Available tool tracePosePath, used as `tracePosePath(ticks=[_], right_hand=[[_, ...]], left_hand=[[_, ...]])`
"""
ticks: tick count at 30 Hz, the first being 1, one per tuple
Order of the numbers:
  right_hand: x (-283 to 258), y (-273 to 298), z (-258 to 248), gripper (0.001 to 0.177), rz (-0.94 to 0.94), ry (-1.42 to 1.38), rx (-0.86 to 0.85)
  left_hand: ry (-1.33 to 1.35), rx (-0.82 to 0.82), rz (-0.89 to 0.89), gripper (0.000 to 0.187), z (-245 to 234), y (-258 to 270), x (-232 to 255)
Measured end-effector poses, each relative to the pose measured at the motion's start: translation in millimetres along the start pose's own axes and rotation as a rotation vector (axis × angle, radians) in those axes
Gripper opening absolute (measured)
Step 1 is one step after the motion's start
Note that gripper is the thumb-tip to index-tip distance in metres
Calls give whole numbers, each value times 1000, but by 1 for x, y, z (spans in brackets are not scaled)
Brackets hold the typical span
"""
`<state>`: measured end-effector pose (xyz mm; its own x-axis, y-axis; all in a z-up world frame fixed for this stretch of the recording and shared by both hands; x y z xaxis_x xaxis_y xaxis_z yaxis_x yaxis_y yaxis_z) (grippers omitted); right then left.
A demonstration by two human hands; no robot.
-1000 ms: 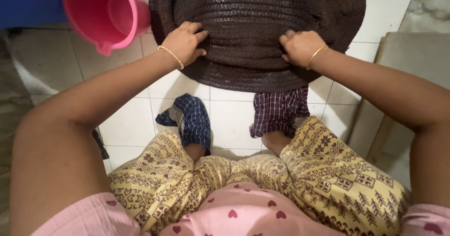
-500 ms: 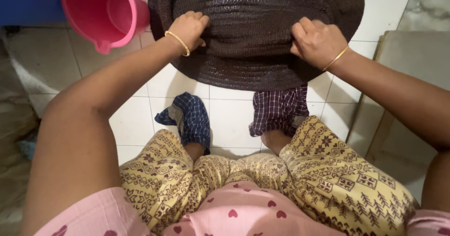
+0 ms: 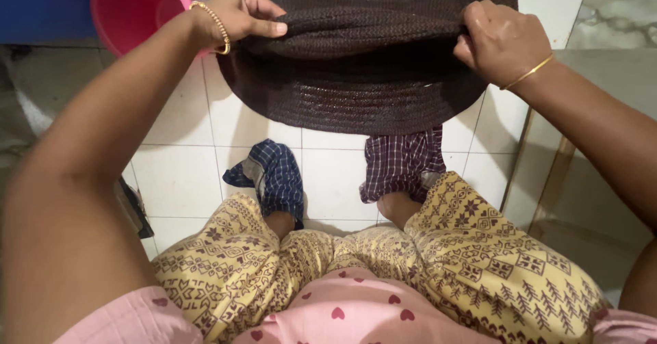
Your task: The person washes a rug by hand on a tiled floor, scrubbing it with a brush and soapy water before rinsing it with water from a bucket and wringing it out.
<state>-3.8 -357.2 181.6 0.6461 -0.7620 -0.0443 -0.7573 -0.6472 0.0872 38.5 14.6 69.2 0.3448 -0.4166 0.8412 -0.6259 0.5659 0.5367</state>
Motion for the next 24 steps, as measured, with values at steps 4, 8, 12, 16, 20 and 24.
tracePosePath(ticks=[4,8,12,16,20,24], right_hand=[[1,-1,1,24,0,-60,10],[-8,-11,7,25,14,-72,-13],[-19,-18,19,41,-18,-81,-83],[-19,-20,45,34,-49,-35,-219],[1,-16,56,28,0,17,-287],[31,-21,4,21,25,-9,-17]], left_hand=[[42,26,-74,33,6,-2,-6],[-722,281,286,64,18,12,34],[-1135,301,262,91,49,16,25],[-1204,316,338,72,59,0,17],[-1069,330,316,47,36,-14,28],[-909,489,324,40,7,-13,50]])
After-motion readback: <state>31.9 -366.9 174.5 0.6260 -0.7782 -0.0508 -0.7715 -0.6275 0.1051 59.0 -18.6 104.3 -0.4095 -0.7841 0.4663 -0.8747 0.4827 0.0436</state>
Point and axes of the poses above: each hand's wrist, its own y-axis away from the middle knuckle, its own z-axis out of the palm, x = y × z, the point moved 8 cm from there along -y, towards the middle knuckle, and after that the axes turned 2 degrees about -y, right-handed, at the moved point
